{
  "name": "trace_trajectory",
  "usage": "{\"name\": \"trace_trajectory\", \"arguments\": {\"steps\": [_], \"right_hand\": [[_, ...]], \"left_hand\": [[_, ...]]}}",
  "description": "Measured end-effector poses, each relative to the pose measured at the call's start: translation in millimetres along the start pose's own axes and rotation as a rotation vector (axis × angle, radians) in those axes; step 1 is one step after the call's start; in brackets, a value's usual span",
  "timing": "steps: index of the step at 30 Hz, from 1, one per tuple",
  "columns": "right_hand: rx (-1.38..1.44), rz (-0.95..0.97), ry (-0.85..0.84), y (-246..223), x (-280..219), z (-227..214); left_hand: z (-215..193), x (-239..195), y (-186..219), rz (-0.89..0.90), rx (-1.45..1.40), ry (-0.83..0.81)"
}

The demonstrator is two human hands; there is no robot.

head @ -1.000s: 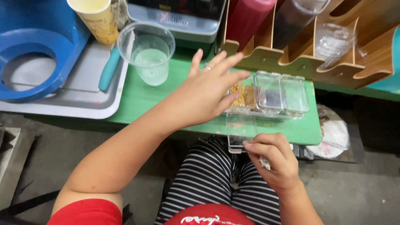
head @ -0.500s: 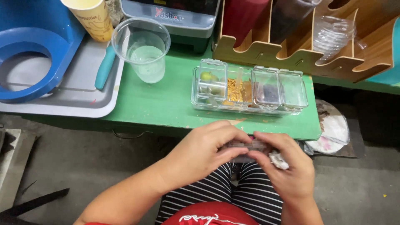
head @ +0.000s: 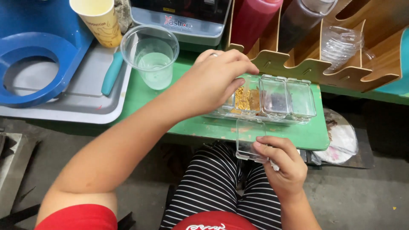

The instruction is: The person wipes the inside and outside of small clear plastic containers with a white tissue. They then open a multi-compartment container, wipe each compartment, and transfer a yellow granular substance from one compartment to another before closing the lids.

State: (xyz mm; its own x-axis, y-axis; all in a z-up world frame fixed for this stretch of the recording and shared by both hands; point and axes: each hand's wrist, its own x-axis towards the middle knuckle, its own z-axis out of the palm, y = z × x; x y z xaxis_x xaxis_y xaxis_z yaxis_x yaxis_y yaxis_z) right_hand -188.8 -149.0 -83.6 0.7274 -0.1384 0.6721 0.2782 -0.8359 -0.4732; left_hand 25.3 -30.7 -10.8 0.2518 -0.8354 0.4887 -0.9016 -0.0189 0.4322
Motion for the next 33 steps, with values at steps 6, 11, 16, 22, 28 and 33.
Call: {"name": "trace_trajectory", "arguments": {"steps": [6,11,16,22,28,33], "right_hand": [[-0.003,-0.05,-0.021,4,5,1],[-0.003,-0.061,-0.002,4,6,0],[0.007,-0.094,-0.001,5,7,3],[-0.025,-0.1,-0.031,7,8,3],[-0.024,-0.141,-0.041,3,13,2],[0.023,-0.09,-0.013,1,15,-3]], "left_hand": [[29,26,-29,-0.136,0.212,-0.28],[26,21,-24,-0.179,0.163,-0.414],[18,20,-14,-0.222,0.109,-0.494],[22,21,-11,-0.255,0.147,-0.486],[25,21,-10,-0.264,0.158,-0.47],[23,22,-7,-0.298,0.145,-0.502]]}}
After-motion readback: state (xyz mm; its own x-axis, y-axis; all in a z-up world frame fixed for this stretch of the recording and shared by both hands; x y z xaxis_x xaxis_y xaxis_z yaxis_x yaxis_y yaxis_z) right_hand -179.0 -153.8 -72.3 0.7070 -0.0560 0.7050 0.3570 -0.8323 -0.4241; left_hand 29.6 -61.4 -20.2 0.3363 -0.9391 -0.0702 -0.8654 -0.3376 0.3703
